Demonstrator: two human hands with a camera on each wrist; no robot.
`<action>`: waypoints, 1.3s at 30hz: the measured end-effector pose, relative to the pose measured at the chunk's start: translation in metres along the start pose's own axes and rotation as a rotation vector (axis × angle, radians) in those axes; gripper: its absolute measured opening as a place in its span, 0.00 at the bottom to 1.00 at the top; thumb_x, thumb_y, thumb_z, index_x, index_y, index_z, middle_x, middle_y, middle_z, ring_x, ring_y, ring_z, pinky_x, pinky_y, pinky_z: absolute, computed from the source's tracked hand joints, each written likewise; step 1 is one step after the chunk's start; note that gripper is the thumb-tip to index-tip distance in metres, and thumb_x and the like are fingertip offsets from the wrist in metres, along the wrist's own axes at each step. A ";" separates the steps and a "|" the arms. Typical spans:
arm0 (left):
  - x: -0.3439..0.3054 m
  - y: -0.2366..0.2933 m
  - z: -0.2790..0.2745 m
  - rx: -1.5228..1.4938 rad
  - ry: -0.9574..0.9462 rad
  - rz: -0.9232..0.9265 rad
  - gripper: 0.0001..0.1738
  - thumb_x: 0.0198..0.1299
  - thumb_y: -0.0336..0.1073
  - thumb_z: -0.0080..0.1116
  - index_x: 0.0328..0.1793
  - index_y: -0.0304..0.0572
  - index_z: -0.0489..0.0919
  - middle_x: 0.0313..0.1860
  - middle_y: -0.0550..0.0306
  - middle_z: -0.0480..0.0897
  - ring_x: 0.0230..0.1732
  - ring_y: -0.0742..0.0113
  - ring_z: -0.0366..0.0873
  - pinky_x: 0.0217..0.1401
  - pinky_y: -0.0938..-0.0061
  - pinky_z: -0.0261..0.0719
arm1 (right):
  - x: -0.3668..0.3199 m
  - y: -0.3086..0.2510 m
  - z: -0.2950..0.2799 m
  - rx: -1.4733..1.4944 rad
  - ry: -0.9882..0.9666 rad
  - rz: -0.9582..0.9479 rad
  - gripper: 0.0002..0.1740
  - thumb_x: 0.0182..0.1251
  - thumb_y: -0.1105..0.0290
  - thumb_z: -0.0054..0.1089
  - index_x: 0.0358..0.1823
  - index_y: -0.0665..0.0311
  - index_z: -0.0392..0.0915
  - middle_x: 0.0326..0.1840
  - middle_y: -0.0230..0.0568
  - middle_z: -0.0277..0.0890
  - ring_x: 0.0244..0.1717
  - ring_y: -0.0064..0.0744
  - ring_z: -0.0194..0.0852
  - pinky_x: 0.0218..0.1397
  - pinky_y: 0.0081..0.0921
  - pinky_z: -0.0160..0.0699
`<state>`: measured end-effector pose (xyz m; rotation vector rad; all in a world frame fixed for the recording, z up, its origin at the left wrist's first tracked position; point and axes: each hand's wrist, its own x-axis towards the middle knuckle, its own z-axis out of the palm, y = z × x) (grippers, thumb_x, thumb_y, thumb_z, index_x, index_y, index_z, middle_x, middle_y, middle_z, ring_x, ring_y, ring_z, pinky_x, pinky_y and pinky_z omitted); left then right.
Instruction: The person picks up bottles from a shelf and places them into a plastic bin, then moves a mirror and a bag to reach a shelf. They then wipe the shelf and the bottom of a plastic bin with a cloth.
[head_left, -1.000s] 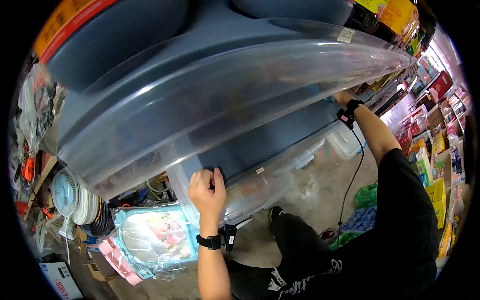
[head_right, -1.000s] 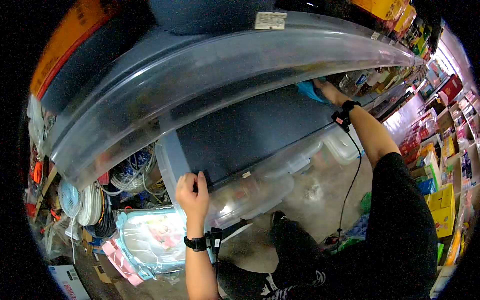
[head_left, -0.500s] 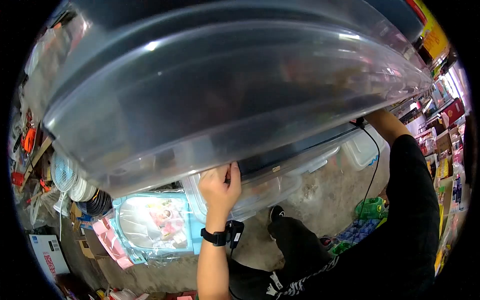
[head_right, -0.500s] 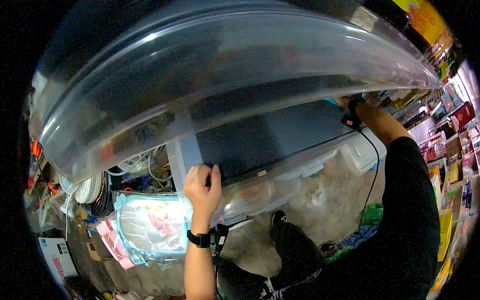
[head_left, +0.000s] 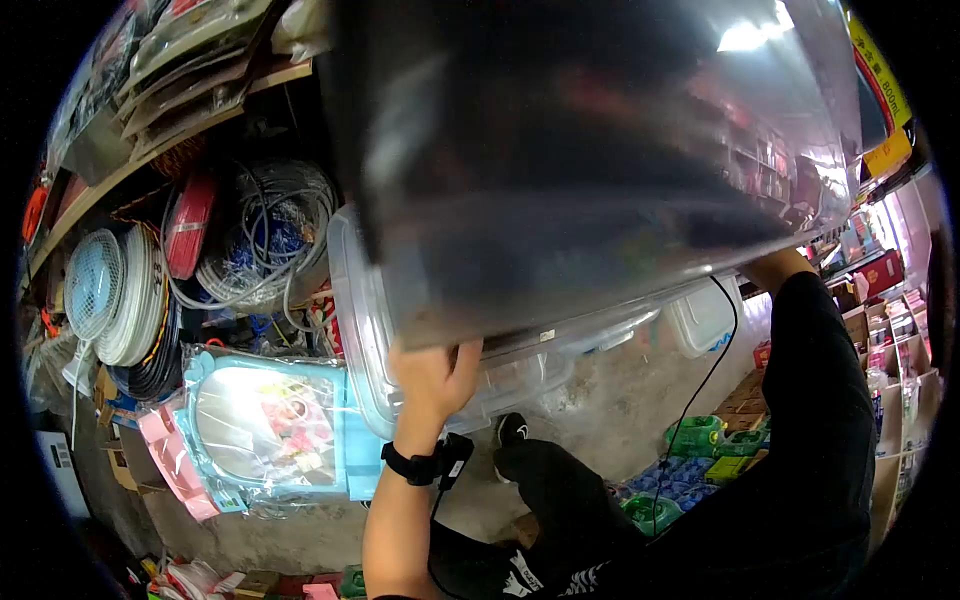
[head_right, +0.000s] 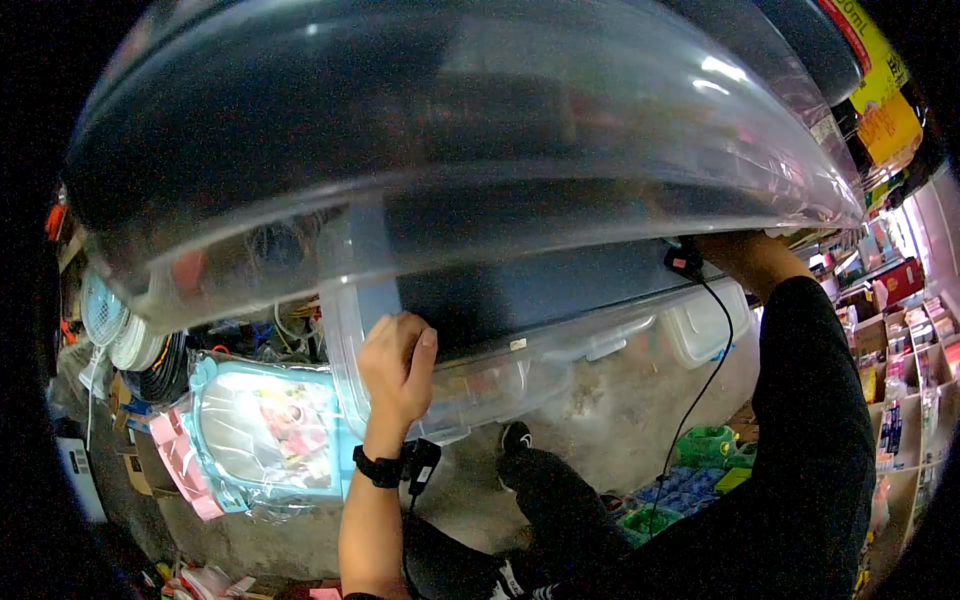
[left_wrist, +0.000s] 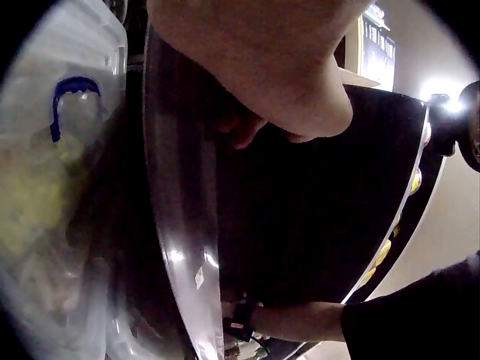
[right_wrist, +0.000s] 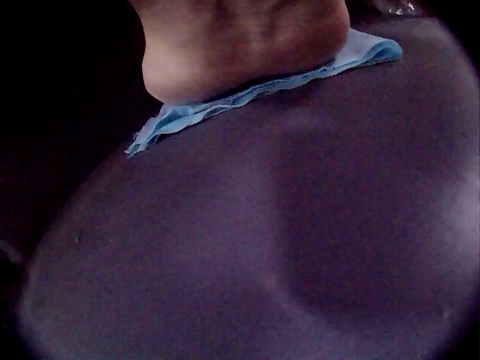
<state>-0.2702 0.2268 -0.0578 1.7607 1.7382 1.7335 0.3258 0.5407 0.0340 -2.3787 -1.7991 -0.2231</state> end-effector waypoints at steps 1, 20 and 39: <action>-0.001 0.000 -0.001 -0.004 -0.012 0.002 0.12 0.66 0.36 0.54 0.31 0.37 0.77 0.28 0.49 0.78 0.30 0.48 0.72 0.33 0.61 0.68 | 0.000 -0.011 -0.001 0.008 0.016 -0.028 0.45 0.79 0.37 0.30 0.81 0.67 0.51 0.85 0.54 0.43 0.85 0.51 0.39 0.85 0.39 0.40; 0.000 0.000 -0.004 -0.030 -0.018 -0.020 0.14 0.68 0.36 0.49 0.30 0.38 0.77 0.28 0.50 0.78 0.30 0.49 0.73 0.35 0.61 0.69 | -0.042 -0.263 0.102 0.253 -0.214 -0.380 0.44 0.80 0.38 0.26 0.81 0.67 0.50 0.85 0.54 0.43 0.85 0.52 0.36 0.85 0.39 0.38; 0.000 -0.004 -0.011 -0.193 0.001 -0.025 0.12 0.65 0.33 0.50 0.28 0.39 0.78 0.28 0.52 0.78 0.32 0.50 0.75 0.37 0.61 0.70 | -0.071 -0.303 0.103 0.170 -0.279 -0.385 0.44 0.79 0.36 0.14 0.84 0.62 0.37 0.89 0.44 0.27 0.88 0.44 0.17 0.86 0.50 0.20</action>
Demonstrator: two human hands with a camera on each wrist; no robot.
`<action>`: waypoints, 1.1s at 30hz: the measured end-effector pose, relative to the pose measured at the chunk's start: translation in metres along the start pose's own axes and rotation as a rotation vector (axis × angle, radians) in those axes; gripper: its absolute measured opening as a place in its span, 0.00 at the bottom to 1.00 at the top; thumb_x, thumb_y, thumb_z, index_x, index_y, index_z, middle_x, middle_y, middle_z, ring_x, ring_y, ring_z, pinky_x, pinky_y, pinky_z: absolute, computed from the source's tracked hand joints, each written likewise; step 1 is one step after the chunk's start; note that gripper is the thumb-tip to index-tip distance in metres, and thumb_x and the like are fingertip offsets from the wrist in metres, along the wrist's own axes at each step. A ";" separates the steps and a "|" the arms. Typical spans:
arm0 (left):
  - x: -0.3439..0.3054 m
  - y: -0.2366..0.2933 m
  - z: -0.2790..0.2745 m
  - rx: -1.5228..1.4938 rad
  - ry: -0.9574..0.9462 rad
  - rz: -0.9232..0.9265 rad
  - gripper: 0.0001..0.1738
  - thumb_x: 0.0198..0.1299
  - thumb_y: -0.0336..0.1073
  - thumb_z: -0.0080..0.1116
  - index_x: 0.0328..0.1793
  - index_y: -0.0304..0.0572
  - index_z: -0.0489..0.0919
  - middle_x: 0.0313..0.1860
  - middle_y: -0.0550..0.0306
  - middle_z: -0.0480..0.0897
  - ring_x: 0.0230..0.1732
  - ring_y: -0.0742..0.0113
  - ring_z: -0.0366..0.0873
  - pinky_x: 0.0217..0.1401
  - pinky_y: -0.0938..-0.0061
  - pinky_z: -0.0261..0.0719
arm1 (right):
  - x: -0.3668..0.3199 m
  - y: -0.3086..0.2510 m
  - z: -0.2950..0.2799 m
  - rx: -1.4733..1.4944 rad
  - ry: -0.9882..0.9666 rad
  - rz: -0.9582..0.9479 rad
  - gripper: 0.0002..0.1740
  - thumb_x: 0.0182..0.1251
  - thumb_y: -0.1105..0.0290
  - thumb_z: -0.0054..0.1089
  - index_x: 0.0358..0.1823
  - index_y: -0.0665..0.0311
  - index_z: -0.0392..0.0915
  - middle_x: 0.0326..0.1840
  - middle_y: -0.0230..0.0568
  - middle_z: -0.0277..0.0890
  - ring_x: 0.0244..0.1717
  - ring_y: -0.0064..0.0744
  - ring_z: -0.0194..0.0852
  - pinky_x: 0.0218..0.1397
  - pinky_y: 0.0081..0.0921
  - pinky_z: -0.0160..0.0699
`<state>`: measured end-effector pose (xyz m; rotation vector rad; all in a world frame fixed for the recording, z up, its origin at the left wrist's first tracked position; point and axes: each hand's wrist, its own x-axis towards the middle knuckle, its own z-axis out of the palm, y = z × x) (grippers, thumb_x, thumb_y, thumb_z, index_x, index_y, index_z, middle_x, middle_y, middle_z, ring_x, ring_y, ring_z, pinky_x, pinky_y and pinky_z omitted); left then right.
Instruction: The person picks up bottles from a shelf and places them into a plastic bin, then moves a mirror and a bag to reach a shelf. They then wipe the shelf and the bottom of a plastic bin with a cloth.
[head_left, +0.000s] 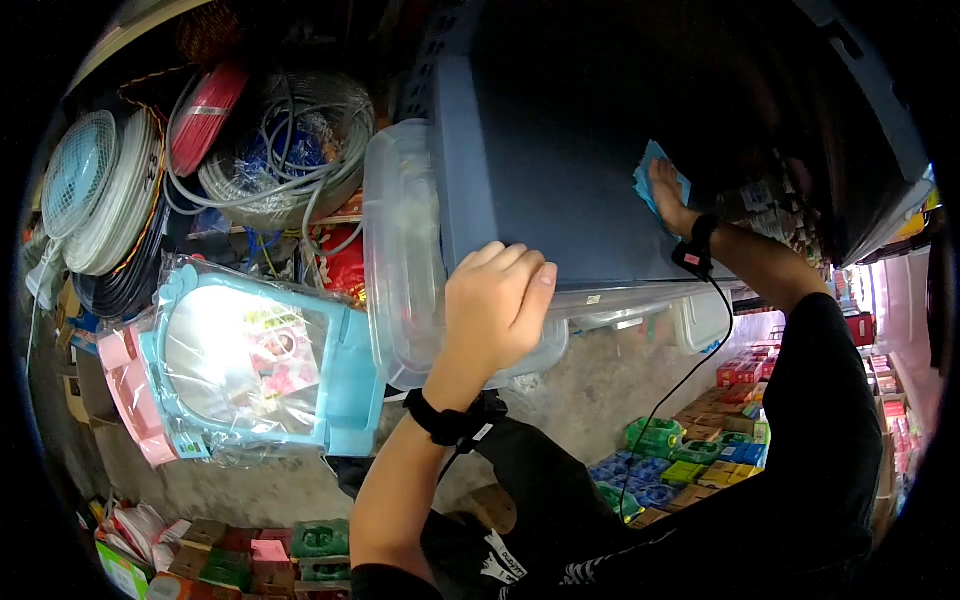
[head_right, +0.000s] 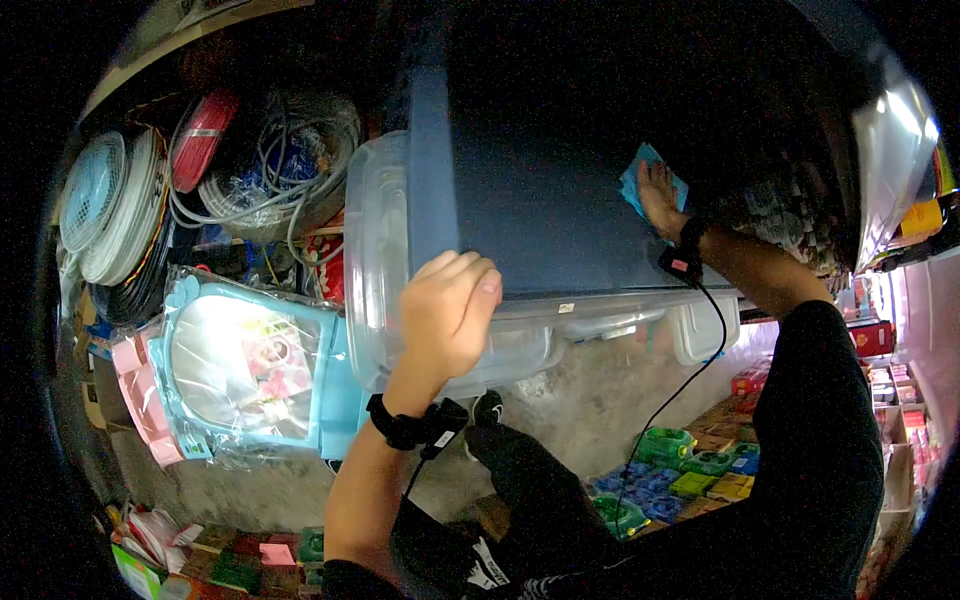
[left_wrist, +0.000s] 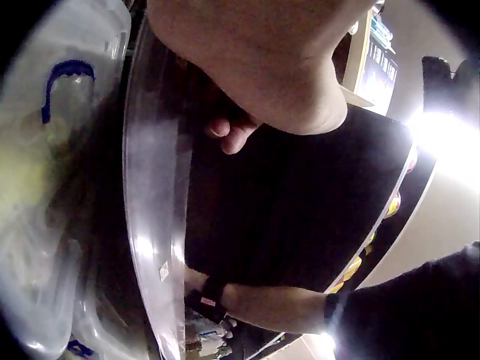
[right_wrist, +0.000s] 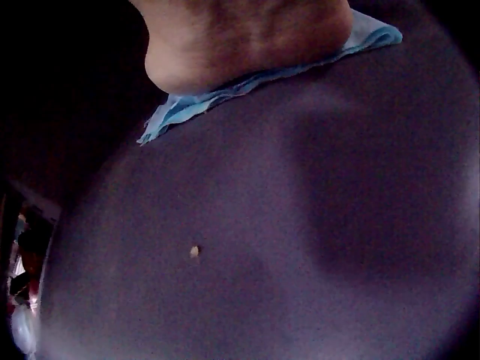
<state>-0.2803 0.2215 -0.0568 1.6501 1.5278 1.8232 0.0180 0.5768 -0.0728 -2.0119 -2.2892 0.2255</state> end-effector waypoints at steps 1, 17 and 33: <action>0.000 0.000 -0.001 -0.010 -0.003 -0.003 0.12 0.65 0.33 0.50 0.29 0.38 0.78 0.28 0.52 0.78 0.32 0.50 0.75 0.37 0.61 0.70 | 0.002 0.001 0.001 0.009 0.003 -0.012 0.44 0.80 0.37 0.14 0.84 0.62 0.38 0.89 0.44 0.28 0.88 0.44 0.18 0.86 0.50 0.21; -0.001 -0.005 -0.001 -0.049 -0.011 -0.001 0.16 0.67 0.41 0.51 0.32 0.38 0.81 0.30 0.51 0.80 0.33 0.49 0.75 0.38 0.60 0.72 | -0.023 -0.047 0.002 -0.027 0.020 -0.167 0.41 0.82 0.43 0.18 0.80 0.70 0.49 0.85 0.56 0.41 0.86 0.54 0.30 0.86 0.44 0.32; -0.007 -0.014 -0.006 -0.254 -0.013 0.076 0.17 0.60 0.46 0.54 0.25 0.42 0.75 0.23 0.56 0.73 0.27 0.54 0.70 0.32 0.64 0.65 | -0.040 -0.090 0.008 -0.045 0.060 -0.173 0.43 0.82 0.41 0.20 0.80 0.73 0.47 0.85 0.57 0.42 0.86 0.53 0.34 0.86 0.42 0.34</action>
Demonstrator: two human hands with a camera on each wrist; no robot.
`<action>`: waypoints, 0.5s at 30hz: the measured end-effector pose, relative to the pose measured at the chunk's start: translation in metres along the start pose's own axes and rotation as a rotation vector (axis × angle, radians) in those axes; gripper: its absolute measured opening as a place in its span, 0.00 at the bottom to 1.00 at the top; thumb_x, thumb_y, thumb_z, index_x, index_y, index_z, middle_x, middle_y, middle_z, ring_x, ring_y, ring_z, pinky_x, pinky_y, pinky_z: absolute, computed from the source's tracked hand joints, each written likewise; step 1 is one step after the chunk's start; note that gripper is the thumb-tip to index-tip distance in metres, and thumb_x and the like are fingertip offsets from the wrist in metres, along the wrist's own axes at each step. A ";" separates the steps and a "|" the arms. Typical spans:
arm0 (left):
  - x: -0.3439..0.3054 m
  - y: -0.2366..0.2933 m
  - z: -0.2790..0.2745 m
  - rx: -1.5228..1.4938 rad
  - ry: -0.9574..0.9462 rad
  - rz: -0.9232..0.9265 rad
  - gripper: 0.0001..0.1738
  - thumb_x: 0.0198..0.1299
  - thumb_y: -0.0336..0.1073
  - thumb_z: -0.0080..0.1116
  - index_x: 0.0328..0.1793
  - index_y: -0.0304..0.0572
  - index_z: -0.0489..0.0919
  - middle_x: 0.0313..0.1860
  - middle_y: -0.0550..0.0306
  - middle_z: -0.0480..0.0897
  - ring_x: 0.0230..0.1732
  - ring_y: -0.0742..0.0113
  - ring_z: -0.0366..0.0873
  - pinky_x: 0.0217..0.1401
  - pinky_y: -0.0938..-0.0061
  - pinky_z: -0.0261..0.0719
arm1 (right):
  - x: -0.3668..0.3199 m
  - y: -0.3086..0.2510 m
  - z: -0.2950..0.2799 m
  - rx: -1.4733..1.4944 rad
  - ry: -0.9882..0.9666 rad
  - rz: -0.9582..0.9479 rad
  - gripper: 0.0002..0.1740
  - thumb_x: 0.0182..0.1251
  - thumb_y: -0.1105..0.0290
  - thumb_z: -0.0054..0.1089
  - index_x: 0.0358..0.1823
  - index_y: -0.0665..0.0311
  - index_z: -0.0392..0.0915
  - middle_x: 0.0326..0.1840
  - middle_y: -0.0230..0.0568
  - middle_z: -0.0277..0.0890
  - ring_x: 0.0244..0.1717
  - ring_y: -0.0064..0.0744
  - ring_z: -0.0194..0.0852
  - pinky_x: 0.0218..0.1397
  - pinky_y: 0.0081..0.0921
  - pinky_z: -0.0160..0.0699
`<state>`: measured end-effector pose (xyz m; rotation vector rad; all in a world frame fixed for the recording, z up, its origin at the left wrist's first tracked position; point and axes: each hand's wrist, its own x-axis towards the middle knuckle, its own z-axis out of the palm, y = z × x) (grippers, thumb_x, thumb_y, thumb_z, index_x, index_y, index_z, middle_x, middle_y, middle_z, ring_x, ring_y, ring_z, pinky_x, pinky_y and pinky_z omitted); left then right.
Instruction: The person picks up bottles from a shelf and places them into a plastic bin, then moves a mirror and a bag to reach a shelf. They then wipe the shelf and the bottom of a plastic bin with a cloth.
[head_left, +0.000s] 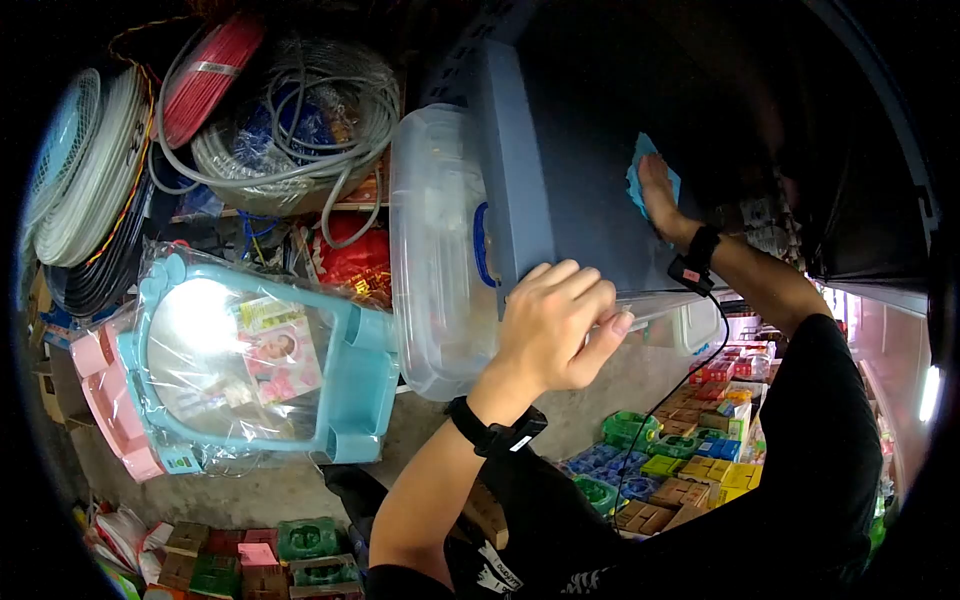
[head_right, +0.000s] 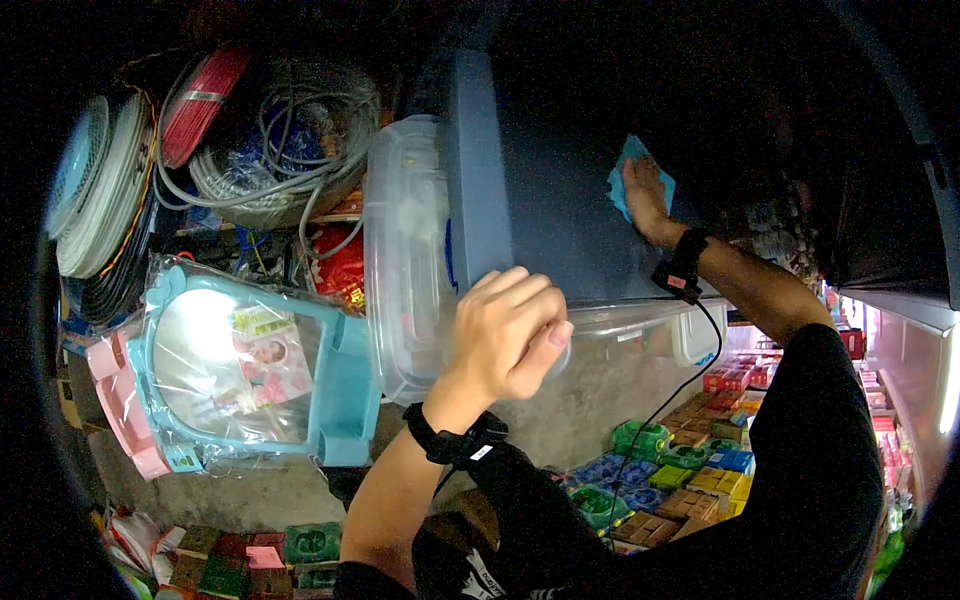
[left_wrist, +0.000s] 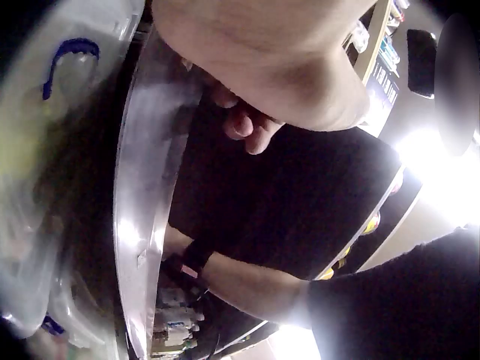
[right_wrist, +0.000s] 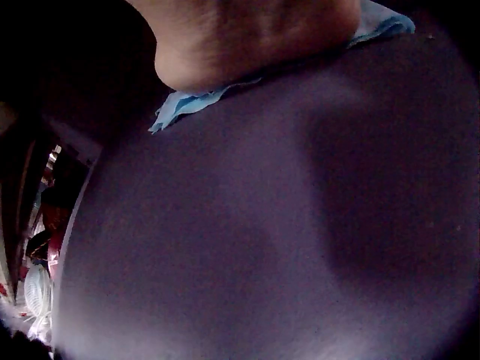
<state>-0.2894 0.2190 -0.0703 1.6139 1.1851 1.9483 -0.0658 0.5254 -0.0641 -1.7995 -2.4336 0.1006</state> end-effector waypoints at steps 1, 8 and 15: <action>-0.001 -0.002 -0.002 -0.038 -0.004 0.019 0.17 0.60 0.46 0.54 0.24 0.42 0.74 0.23 0.56 0.72 0.27 0.54 0.69 0.31 0.64 0.64 | 0.000 -0.004 0.001 0.017 -0.001 -0.006 0.44 0.82 0.41 0.20 0.80 0.74 0.47 0.85 0.57 0.42 0.86 0.53 0.34 0.86 0.41 0.34; -0.006 -0.008 -0.010 -0.303 0.030 0.083 0.20 0.61 0.47 0.52 0.22 0.40 0.71 0.21 0.54 0.70 0.25 0.54 0.67 0.29 0.64 0.63 | -0.001 -0.019 0.003 0.012 -0.016 0.006 0.46 0.80 0.38 0.22 0.81 0.72 0.45 0.86 0.57 0.39 0.87 0.51 0.29 0.87 0.41 0.31; -0.004 -0.006 -0.011 -0.300 0.041 0.090 0.20 0.59 0.47 0.55 0.23 0.40 0.71 0.22 0.53 0.70 0.26 0.54 0.67 0.30 0.64 0.64 | -0.008 -0.048 0.004 -0.001 -0.038 0.022 0.47 0.80 0.37 0.21 0.82 0.72 0.42 0.87 0.56 0.34 0.87 0.50 0.24 0.87 0.40 0.27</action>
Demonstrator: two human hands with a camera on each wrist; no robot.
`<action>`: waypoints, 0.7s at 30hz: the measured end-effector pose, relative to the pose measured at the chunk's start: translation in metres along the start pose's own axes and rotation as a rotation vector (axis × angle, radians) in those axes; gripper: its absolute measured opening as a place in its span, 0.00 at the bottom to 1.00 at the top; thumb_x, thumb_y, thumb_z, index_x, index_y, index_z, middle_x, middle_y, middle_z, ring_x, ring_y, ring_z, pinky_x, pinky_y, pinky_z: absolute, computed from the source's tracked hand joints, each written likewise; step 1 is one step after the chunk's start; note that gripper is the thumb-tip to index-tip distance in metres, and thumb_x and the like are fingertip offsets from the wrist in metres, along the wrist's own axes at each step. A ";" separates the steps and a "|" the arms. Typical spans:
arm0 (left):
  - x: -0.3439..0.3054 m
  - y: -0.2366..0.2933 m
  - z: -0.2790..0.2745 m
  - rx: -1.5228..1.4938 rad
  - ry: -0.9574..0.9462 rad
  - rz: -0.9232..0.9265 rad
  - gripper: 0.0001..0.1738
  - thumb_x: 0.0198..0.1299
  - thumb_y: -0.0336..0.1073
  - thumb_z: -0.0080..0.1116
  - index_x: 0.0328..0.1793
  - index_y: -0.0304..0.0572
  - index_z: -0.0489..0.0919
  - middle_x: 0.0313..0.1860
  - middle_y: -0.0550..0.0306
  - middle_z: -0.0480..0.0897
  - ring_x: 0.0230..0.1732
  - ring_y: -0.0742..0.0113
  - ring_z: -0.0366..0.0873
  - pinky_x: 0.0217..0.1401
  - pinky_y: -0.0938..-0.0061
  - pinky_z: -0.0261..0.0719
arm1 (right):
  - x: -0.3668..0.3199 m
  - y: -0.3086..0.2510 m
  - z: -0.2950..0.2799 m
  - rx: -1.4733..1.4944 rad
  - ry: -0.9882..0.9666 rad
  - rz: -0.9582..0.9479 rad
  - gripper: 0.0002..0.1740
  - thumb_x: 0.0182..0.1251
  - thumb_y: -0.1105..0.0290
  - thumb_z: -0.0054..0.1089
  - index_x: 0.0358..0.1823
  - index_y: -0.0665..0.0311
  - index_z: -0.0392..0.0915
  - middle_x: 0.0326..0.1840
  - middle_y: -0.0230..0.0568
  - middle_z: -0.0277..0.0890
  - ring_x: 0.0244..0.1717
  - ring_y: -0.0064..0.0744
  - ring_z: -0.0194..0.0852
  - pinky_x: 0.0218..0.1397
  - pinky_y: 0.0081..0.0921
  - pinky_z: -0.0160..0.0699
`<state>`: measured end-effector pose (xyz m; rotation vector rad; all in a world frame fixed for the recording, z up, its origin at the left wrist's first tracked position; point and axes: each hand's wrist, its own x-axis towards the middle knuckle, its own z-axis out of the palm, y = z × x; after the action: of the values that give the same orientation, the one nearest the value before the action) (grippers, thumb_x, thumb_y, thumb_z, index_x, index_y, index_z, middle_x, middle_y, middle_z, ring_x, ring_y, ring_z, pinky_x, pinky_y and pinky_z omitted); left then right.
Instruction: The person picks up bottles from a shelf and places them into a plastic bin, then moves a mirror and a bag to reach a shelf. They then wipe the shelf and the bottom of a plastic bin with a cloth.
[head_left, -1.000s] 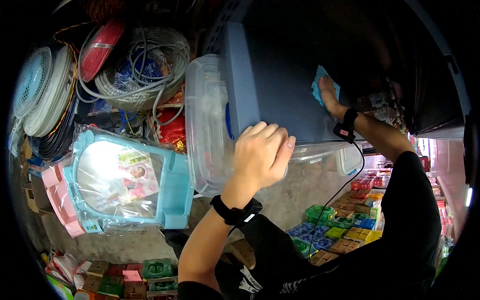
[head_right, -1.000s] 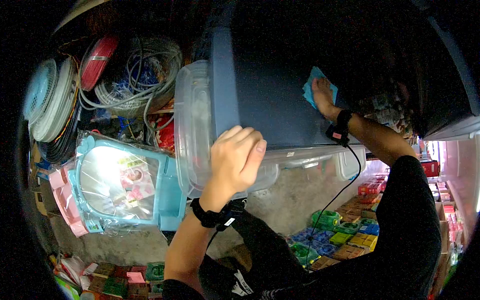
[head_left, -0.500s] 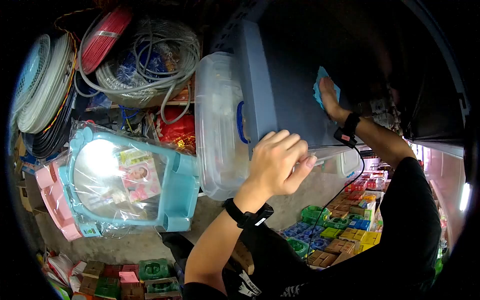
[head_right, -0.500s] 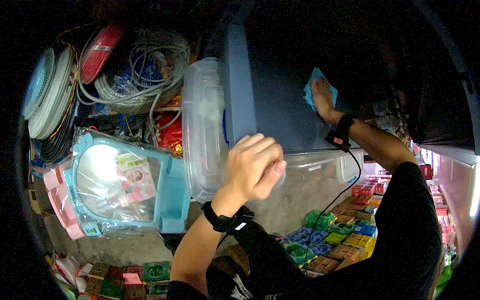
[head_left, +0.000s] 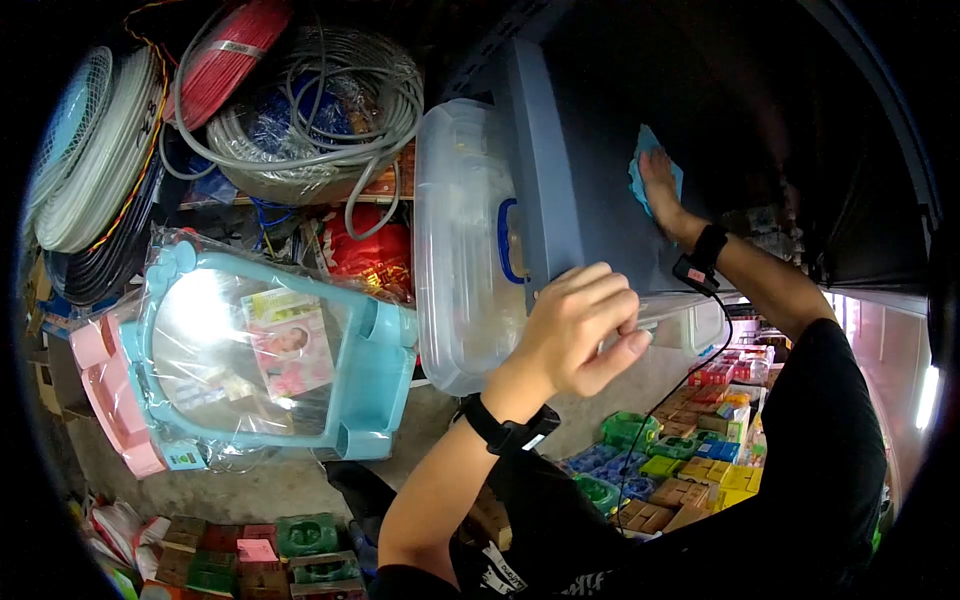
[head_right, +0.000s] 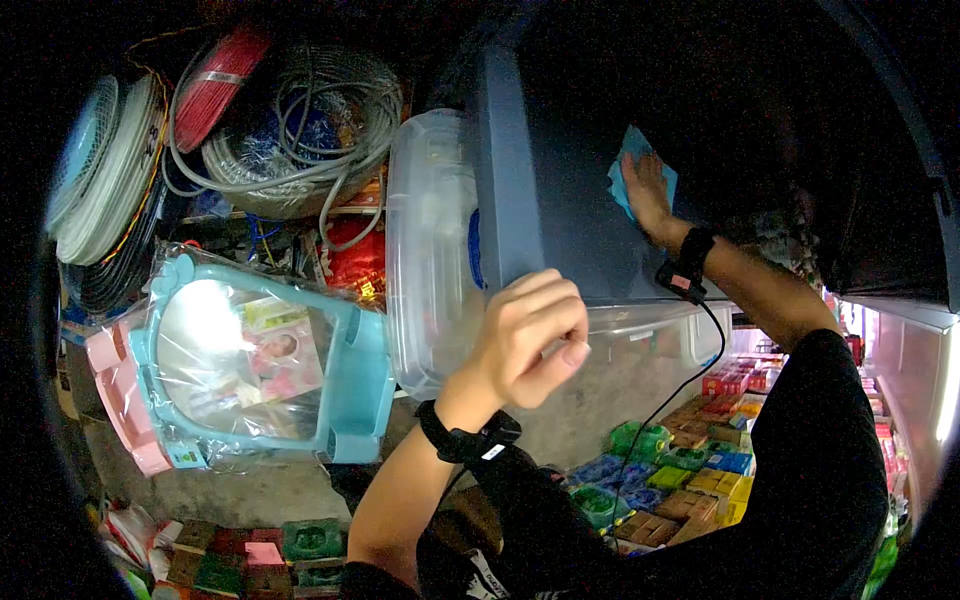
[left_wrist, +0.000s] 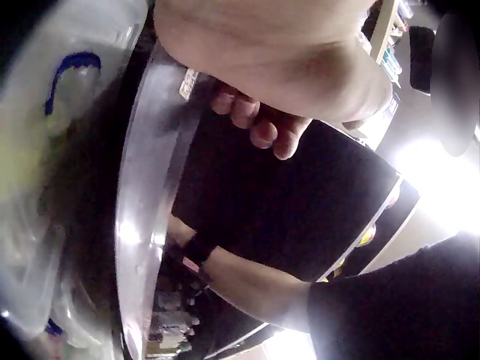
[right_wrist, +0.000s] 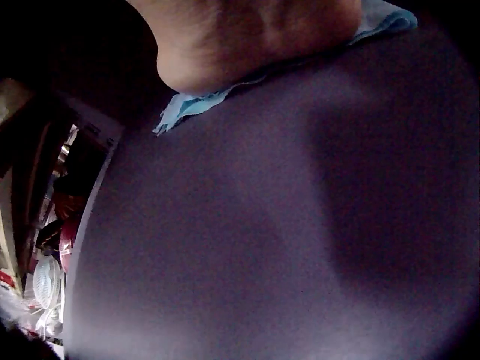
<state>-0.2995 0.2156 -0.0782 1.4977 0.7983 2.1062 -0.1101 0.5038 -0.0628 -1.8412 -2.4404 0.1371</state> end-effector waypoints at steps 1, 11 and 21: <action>0.000 0.002 0.001 0.016 -0.019 0.017 0.20 0.59 0.47 0.56 0.23 0.40 0.71 0.22 0.54 0.70 0.26 0.54 0.67 0.30 0.64 0.64 | -0.001 -0.004 -0.001 0.018 -0.005 -0.007 0.47 0.80 0.37 0.21 0.82 0.72 0.42 0.87 0.56 0.34 0.87 0.50 0.24 0.87 0.40 0.27; -0.002 0.006 0.001 0.138 -0.077 -0.001 0.21 0.57 0.49 0.60 0.21 0.43 0.72 0.22 0.56 0.72 0.28 0.56 0.70 0.34 0.65 0.63 | 0.001 -0.028 0.007 0.065 0.060 -0.082 0.45 0.80 0.39 0.28 0.79 0.75 0.49 0.84 0.59 0.45 0.85 0.56 0.38 0.85 0.41 0.37; -0.004 0.004 0.003 0.235 -0.122 -0.022 0.21 0.56 0.50 0.61 0.21 0.45 0.72 0.22 0.58 0.73 0.29 0.56 0.71 0.35 0.64 0.63 | 0.004 -0.057 0.019 -0.047 0.074 -0.187 0.45 0.81 0.40 0.22 0.79 0.75 0.49 0.83 0.60 0.46 0.85 0.55 0.35 0.86 0.44 0.34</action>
<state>-0.2953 0.2105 -0.0777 1.7099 1.0397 1.9374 -0.1677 0.4914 -0.0748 -1.5928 -2.5679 -0.0001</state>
